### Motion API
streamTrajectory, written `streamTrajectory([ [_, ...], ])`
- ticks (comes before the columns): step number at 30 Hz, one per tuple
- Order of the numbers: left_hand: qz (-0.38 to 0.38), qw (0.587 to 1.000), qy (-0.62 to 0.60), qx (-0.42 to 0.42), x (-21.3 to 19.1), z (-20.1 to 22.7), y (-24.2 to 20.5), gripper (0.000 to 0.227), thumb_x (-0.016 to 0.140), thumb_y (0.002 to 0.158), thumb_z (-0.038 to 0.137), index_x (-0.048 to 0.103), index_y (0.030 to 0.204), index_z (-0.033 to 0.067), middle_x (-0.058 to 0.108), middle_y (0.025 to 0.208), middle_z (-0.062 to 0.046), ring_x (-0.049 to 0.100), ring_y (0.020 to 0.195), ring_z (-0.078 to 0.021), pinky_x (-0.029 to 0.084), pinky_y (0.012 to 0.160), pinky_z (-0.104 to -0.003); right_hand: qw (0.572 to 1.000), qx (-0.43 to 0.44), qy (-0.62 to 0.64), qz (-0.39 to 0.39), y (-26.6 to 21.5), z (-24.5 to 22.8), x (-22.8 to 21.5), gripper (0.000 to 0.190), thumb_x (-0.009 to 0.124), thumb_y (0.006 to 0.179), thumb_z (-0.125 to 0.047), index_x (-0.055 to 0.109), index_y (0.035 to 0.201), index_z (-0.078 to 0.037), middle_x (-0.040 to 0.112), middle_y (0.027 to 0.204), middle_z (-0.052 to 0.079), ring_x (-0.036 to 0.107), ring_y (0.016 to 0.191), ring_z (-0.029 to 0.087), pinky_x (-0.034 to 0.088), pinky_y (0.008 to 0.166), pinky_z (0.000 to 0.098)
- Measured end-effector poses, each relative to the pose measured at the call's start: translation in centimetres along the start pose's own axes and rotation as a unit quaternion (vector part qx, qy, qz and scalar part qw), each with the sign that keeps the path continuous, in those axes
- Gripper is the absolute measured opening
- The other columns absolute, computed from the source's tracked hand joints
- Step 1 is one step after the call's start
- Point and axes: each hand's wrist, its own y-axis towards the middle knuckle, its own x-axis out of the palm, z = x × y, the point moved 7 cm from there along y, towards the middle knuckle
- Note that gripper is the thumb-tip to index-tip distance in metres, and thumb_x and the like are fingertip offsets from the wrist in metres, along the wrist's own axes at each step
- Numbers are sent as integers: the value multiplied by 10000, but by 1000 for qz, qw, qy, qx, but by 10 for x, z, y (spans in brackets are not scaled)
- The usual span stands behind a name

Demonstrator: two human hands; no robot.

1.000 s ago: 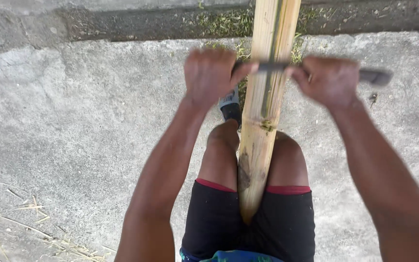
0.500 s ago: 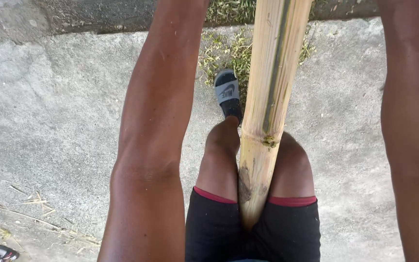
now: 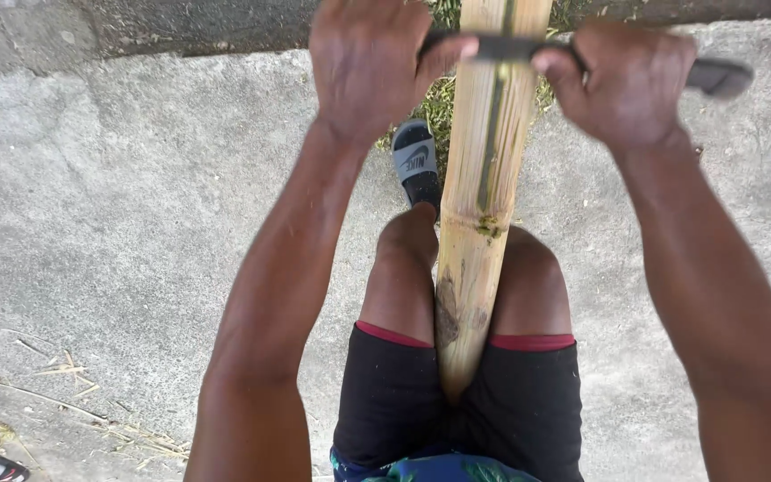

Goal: Stripping the outer layer of a bamboo pole using a large knife.

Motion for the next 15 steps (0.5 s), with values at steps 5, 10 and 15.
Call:
streamTrajectory([
  [5,-73,996,33,-30,-24,37,-43,637,553,1030,690,592,679,159,557,603,11,498,541,-167,369,593,-382,998,32,50,-26,-48,-50,-12,677,324,1143,-644,371,621,-216,293,508,-81,275,400,96,249,389,306],
  [10,-132,989,4,-63,-52,76,-82,619,594,1003,657,554,633,163,530,563,8,485,511,-159,334,562,-359,990,90,76,-81,-67,-114,-61,673,445,1145,-602,432,634,-165,356,517,-43,321,420,106,310,416,323],
  [15,-143,986,3,-81,-27,61,-86,632,554,994,679,528,599,186,493,524,30,444,461,-140,305,508,-336,989,62,108,-83,-66,-80,-35,675,463,1148,-585,438,615,-172,359,503,-49,323,406,99,299,388,308],
])
